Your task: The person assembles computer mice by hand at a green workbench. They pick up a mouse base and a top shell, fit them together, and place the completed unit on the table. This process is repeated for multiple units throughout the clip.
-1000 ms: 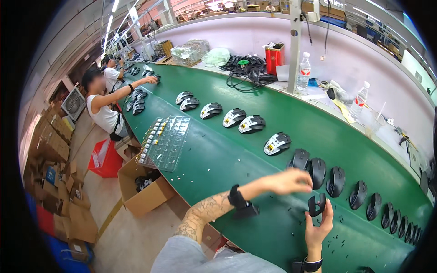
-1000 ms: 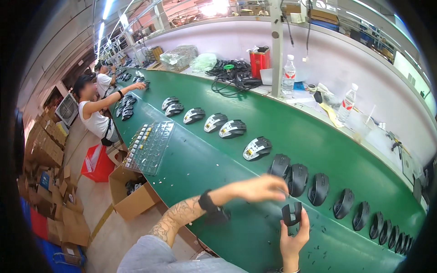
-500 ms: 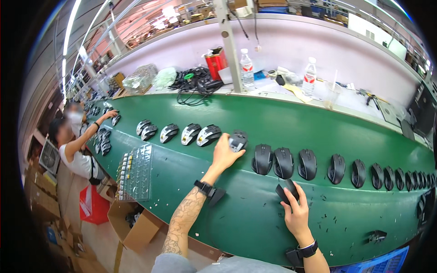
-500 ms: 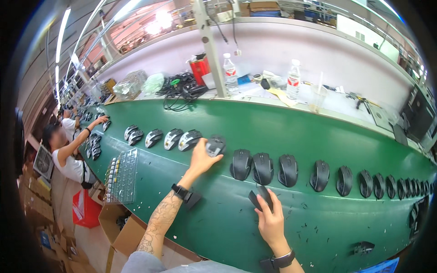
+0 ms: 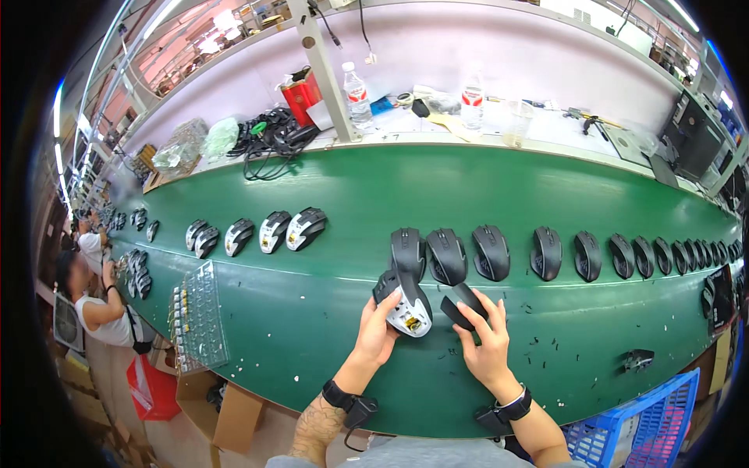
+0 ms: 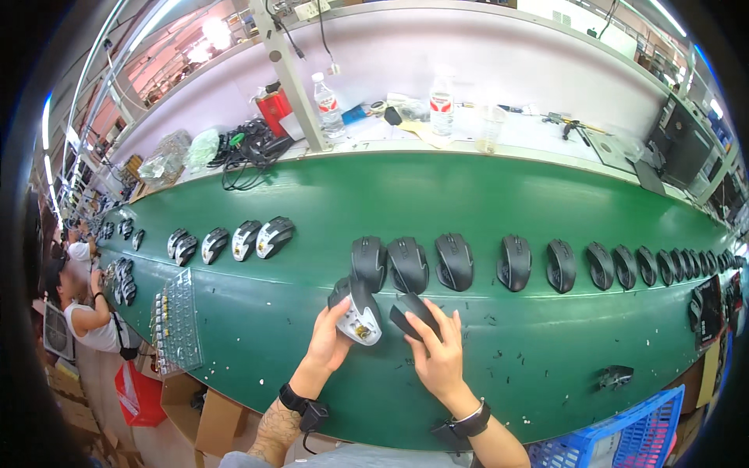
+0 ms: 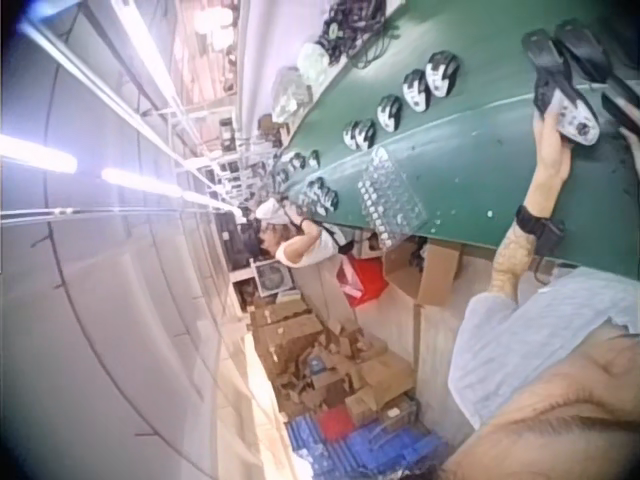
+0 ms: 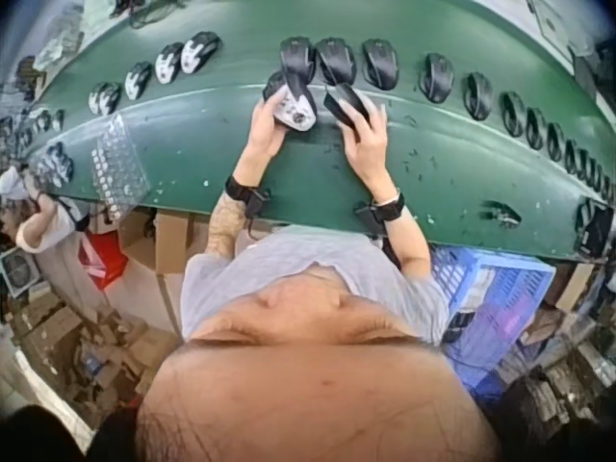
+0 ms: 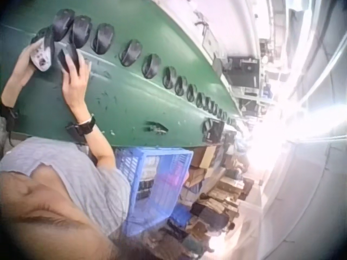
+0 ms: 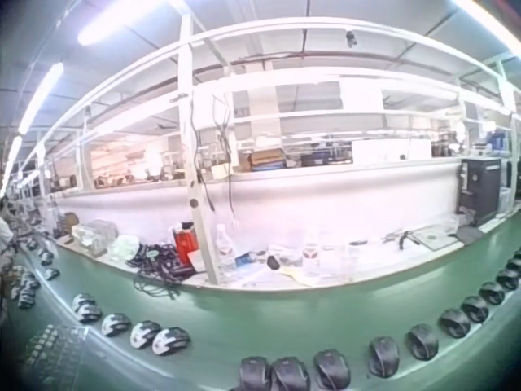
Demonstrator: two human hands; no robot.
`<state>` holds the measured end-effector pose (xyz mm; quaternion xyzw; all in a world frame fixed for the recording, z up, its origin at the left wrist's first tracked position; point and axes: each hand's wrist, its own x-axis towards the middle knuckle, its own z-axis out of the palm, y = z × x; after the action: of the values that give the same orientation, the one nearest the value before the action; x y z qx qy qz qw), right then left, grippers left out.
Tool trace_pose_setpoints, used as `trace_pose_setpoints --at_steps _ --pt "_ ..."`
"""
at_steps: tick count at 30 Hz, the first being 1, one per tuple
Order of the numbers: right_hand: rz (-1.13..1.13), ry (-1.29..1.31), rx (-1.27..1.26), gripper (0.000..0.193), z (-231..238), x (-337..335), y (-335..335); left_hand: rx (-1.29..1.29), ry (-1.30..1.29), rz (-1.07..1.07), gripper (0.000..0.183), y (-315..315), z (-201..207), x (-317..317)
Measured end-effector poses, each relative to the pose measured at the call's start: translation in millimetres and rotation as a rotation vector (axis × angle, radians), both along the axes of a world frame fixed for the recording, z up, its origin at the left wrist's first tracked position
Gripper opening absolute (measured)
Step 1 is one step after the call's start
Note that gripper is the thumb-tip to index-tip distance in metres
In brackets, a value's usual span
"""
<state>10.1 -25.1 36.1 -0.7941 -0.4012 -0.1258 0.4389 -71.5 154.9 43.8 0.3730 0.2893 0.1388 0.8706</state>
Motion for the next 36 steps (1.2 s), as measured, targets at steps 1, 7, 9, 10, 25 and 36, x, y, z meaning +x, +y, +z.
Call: trace_pose_setpoints --at_steps 1,7,9,10,25,36 --pt "0.007 0.052 0.076 0.051 1.3 -1.8 1.3 0.042 -0.013 0.009 0.028 -3.3 -4.8 0.8" --pt "0.102 0.183 0.128 0.066 10.4 -14.7 5.1 0.096 -0.072 0.026 0.033 -22.7 -17.1 -2.0" --pt "0.088 0.145 0.136 0.064 5.7 -15.4 7.7 0.047 -0.145 -0.007 0.034 -27.0 -23.4 -7.5" --pt "0.068 0.138 0.122 0.064 4.2 -16.2 9.2 0.088 -0.152 -0.048 0.037 -32.4 -20.6 -9.3" --pt "0.108 0.198 0.018 0.067 -8.5 -20.0 9.1 0.403 -0.185 -0.063 0.053 -46.4 -20.3 -8.8" --pt "0.111 0.130 0.026 0.068 -5.6 -18.3 10.0 0.412 -0.175 -0.082 0.055 -44.4 -17.8 -9.1"
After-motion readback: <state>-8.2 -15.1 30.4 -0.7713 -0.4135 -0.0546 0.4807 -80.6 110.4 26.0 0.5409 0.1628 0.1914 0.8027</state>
